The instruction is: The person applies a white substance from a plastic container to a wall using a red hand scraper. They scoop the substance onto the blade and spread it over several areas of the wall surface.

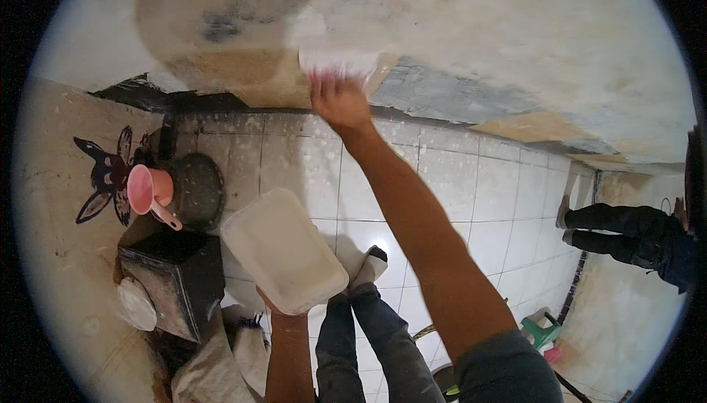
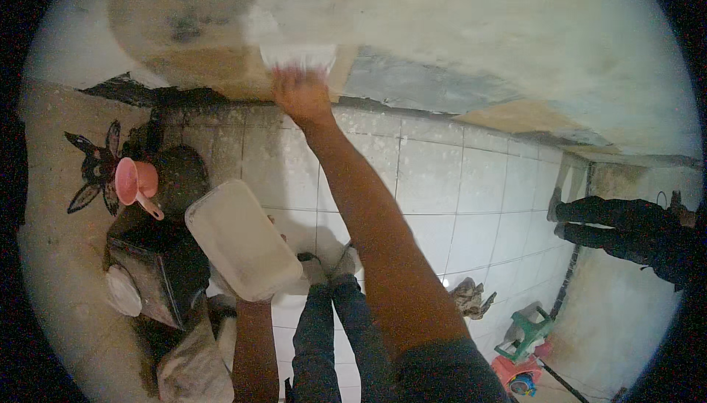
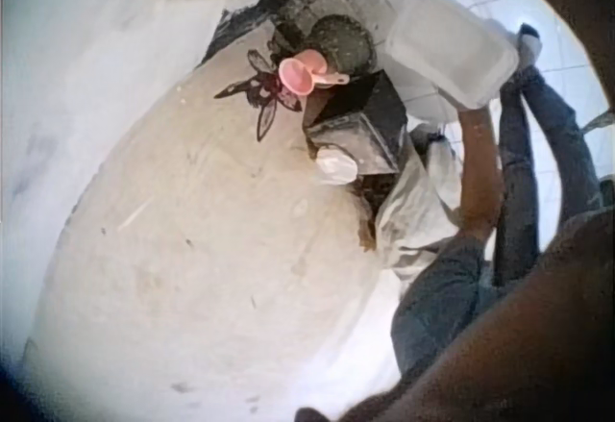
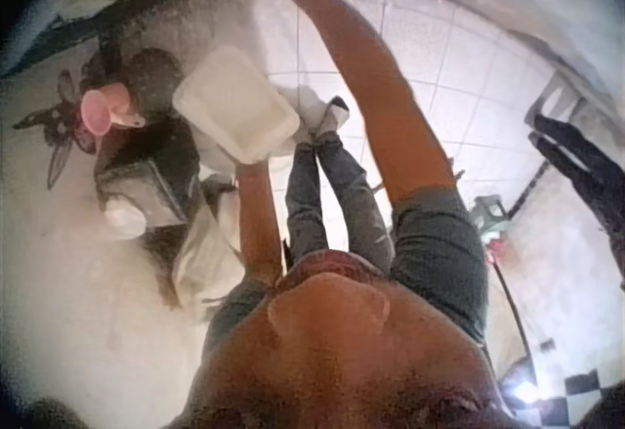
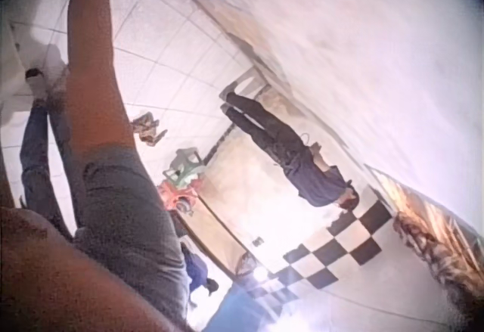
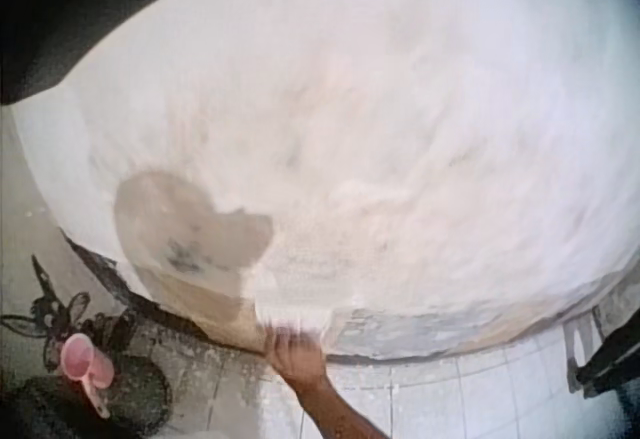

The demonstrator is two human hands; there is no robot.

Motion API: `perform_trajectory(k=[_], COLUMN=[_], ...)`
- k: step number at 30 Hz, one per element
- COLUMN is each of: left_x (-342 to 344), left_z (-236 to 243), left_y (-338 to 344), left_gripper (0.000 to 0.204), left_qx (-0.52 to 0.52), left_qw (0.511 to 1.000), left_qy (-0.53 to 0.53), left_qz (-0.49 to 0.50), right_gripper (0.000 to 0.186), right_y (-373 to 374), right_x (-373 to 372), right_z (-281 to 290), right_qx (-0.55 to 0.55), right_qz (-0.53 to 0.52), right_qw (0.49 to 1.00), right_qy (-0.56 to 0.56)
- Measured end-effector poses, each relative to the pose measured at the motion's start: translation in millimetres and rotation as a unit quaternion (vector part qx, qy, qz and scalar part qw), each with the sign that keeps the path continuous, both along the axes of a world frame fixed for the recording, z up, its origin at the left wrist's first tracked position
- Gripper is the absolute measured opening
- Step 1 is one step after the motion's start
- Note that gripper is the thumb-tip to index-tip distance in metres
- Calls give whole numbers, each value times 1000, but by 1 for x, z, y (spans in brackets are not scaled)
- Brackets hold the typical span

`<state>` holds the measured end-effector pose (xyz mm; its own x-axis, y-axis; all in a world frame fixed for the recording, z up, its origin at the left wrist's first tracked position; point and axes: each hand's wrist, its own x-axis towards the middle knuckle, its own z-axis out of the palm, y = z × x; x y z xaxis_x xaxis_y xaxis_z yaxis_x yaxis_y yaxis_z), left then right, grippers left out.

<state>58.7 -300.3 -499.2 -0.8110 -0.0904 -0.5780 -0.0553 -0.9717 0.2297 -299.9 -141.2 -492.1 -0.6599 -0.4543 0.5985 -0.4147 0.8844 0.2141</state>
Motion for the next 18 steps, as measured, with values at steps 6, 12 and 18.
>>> perform_trajectory(k=[6,12,18], left_x=[-9,-40,-61], left_z=[-3,28,50], left_y=[2,37,78], left_gripper=[58,57,56], left_qx=[-57,-46,89], left_qw=[998,997,987], left_qy=[1,-25,71], left_qz=[-23,-55,-115], right_gripper=[31,30,20], right_y=[45,109,132], right_x=[125,213,242], right_z=[-80,37,190], right_qx=[-105,-232,-752], right_qz=[2,-145,-183], right_qw=[941,910,596], right_qy=[-322,-310,-214])
